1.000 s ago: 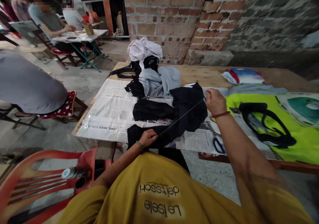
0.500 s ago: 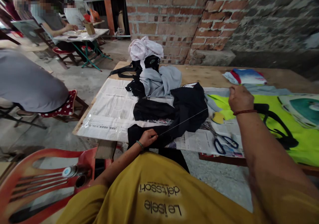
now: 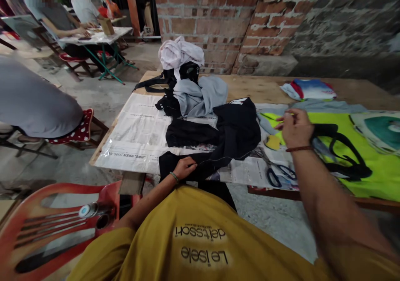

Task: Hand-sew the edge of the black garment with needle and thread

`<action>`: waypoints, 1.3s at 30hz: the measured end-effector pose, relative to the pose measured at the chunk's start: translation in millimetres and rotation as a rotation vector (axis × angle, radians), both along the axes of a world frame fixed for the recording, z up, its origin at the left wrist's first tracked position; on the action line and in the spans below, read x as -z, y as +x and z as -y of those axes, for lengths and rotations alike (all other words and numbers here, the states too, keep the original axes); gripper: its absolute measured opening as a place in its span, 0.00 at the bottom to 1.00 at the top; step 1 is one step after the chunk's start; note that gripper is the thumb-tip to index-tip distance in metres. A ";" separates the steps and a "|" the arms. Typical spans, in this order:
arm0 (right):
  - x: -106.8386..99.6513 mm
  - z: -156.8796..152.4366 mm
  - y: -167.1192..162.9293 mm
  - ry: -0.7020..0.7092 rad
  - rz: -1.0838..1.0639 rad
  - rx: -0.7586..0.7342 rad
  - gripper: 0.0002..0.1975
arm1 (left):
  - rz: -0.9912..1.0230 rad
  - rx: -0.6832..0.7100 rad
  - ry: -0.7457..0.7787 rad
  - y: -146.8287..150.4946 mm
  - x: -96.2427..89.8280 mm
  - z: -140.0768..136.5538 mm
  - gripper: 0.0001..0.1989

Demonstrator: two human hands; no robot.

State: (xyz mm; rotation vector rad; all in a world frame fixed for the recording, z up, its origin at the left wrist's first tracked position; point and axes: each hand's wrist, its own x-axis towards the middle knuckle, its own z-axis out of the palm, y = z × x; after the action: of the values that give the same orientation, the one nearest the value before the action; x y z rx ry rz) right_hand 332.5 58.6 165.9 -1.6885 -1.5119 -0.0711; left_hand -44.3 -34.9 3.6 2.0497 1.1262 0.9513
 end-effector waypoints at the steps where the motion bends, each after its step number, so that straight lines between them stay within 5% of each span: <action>1: 6.6 11.3 -22.3 -0.048 -0.184 -0.078 0.12 | 0.001 -0.006 -0.002 -0.1 -0.1 -0.3 0.11; 5: 45.7 73.9 -113.7 -0.287 -0.532 -0.364 0.13 | 0.027 -0.044 -0.015 -1.1 0.8 -1.4 0.11; 8: 86.1 122.4 -162.9 -0.519 -0.551 -0.543 0.13 | 0.048 -0.064 -0.022 -2.0 2.5 -2.3 0.10; 14: 137.2 160.4 -191.2 -0.738 -0.361 -0.724 0.11 | 0.079 -0.060 -0.013 -3.3 5.0 -3.6 0.09; 39: 143.4 135.3 -213.6 -0.709 -0.301 -0.621 0.11 | 0.075 -0.057 -0.010 -8.1 9.7 -2.9 0.07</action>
State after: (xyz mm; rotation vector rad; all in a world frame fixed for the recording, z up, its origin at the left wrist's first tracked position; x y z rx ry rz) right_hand 118.9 -76.7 22.5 -1.5390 -1.8651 1.1064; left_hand -52.4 -32.0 -6.0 1.9664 1.1521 1.0395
